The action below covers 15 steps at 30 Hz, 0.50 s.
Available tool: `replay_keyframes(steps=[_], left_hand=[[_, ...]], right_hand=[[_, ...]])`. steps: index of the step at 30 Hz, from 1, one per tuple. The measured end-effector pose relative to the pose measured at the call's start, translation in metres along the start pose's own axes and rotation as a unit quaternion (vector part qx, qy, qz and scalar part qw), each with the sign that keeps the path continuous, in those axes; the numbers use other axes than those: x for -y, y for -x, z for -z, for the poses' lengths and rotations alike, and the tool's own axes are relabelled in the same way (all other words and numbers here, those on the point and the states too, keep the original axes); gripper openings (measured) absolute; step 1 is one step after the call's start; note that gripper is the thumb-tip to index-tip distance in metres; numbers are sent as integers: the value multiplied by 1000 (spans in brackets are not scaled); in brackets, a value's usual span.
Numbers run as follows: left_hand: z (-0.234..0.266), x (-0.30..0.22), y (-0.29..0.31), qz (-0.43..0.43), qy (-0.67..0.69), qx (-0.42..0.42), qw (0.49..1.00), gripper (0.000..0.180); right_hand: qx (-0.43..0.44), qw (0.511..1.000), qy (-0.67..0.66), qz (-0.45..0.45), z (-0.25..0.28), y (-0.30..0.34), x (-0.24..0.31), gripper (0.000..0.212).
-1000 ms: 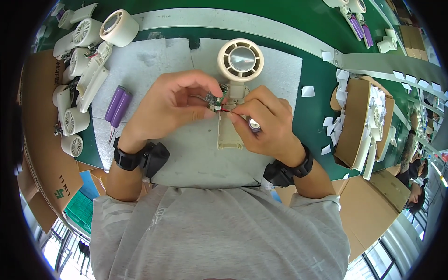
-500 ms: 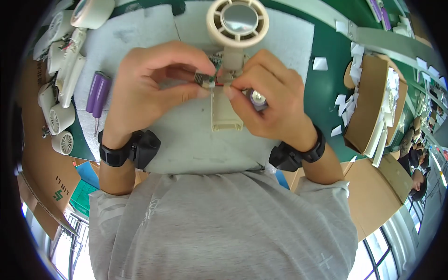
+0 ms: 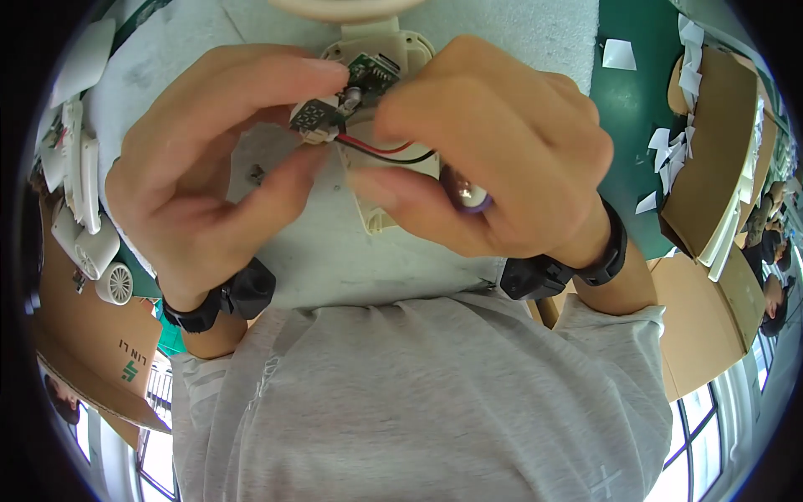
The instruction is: The person assembles fans by connecting a circuit board to a battery and placing them into a plastic housing. They reach into a box to retrieve batteries, connect the wires, and fit the components into the fan casing before placing the units on the conveyor belt.
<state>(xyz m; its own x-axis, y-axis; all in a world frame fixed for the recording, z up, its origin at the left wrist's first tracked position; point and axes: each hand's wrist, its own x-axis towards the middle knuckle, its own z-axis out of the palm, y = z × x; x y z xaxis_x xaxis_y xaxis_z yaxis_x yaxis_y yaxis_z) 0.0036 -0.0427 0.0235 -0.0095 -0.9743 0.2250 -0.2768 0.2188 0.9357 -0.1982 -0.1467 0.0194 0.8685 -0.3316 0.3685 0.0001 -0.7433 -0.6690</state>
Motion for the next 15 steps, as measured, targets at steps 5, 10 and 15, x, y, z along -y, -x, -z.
replay_keyframes(steps=[5,10,15], left_hand=[[-8,20,-5,-165,-66,0,984,38],[-15,15,4,-103,-20,-36,994,39],[-11,-8,1,37,-48,-30,998,36]], right_hand=[[-149,984,-41,-85,-9,2,9,46],[-128,989,-6,-73,-9,4,7,48],[-99,993,34,-49,-8,1,7,50]])
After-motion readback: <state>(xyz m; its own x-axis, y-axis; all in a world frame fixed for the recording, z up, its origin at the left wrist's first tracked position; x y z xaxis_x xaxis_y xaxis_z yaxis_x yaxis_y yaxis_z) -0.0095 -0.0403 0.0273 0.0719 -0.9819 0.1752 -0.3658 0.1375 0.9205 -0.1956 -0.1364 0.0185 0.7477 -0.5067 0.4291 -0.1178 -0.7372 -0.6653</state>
